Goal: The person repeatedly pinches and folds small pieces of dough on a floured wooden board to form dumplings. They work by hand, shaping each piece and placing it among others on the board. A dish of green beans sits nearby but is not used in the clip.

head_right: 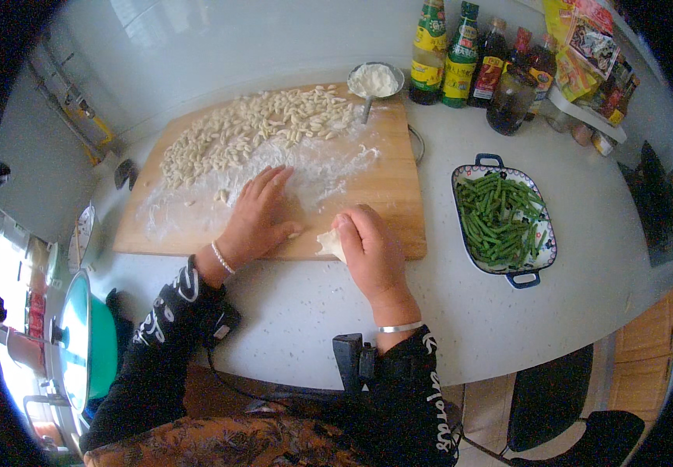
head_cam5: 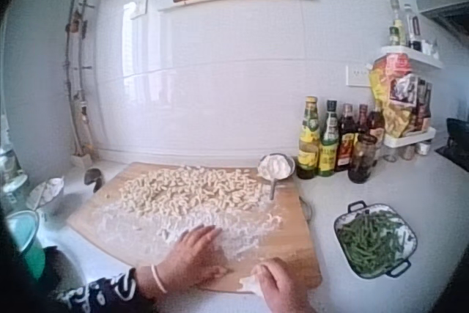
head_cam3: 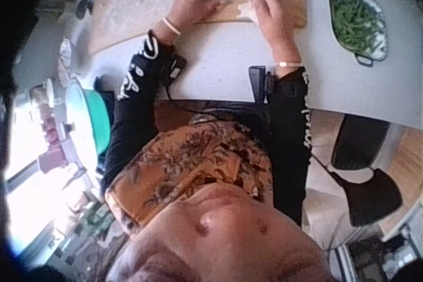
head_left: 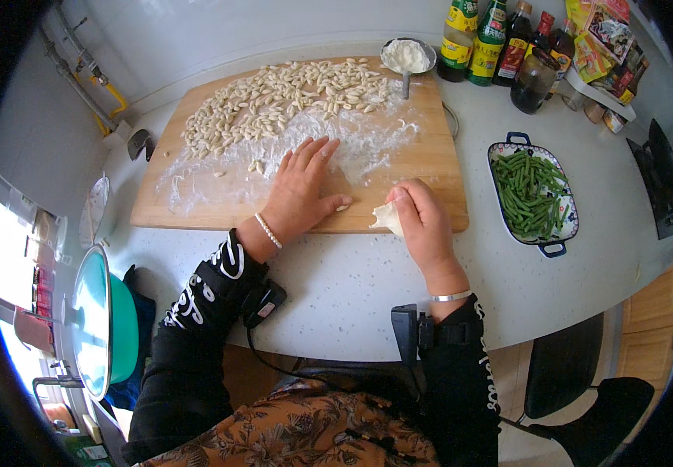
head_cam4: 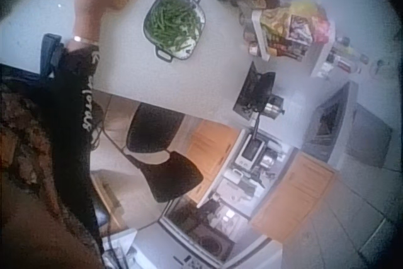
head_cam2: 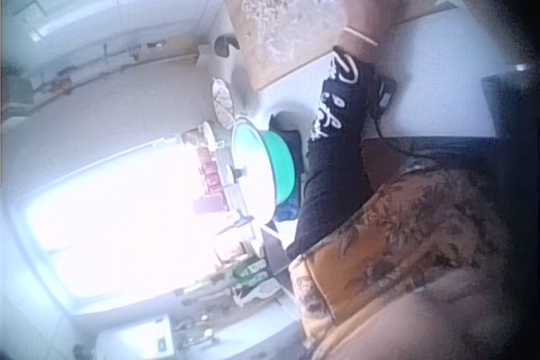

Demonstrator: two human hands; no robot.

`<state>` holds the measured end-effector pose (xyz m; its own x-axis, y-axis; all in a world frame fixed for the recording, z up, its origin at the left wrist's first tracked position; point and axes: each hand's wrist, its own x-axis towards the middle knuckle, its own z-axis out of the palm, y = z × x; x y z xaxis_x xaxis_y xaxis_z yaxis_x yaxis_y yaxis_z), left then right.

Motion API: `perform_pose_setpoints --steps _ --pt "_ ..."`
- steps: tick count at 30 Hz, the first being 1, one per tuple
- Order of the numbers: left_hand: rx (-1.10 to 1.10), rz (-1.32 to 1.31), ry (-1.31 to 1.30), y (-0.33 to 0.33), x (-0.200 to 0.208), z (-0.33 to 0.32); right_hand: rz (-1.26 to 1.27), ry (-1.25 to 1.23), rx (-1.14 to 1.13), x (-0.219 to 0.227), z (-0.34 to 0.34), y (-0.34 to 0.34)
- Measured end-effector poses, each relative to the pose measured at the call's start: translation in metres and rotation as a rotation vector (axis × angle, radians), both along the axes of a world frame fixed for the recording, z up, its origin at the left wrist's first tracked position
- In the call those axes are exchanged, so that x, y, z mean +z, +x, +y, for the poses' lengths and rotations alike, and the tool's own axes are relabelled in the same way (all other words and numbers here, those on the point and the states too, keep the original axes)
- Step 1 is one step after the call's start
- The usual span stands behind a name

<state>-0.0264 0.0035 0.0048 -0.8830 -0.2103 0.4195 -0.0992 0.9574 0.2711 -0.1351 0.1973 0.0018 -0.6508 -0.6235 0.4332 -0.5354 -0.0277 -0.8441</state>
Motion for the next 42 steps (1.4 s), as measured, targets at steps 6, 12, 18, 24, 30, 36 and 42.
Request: perform_pose_setpoints --steps 6,12,18,24,30,36,42 --pt "0.099 0.041 -0.125 -0.005 -0.003 -0.007 -0.014 -0.013 -0.015 0.0 -0.001 0.001" --pt "-0.067 0.217 0.018 0.009 0.005 -0.013 -0.009 -0.002 0.002 -0.001 -0.001 -0.001" --pt "-0.242 0.122 0.063 0.016 0.001 -0.006 -0.015 -0.009 0.005 -0.002 -0.001 -0.001" --pt "0.013 0.264 0.091 0.012 -0.002 -0.007 -0.011 -0.002 0.01 0.0 0.0 -0.001" --pt "-0.14 0.125 0.294 0.015 0.015 0.013 -0.027 -0.001 0.012 -0.001 0.0 -0.001" --pt "-0.3 0.119 0.27 0.002 0.017 0.051 -0.02 0.012 0.013 -0.002 0.0 -0.002" --pt "-0.299 0.063 0.196 -0.001 0.013 0.062 -0.014 0.016 0.007 -0.003 0.0 -0.002"
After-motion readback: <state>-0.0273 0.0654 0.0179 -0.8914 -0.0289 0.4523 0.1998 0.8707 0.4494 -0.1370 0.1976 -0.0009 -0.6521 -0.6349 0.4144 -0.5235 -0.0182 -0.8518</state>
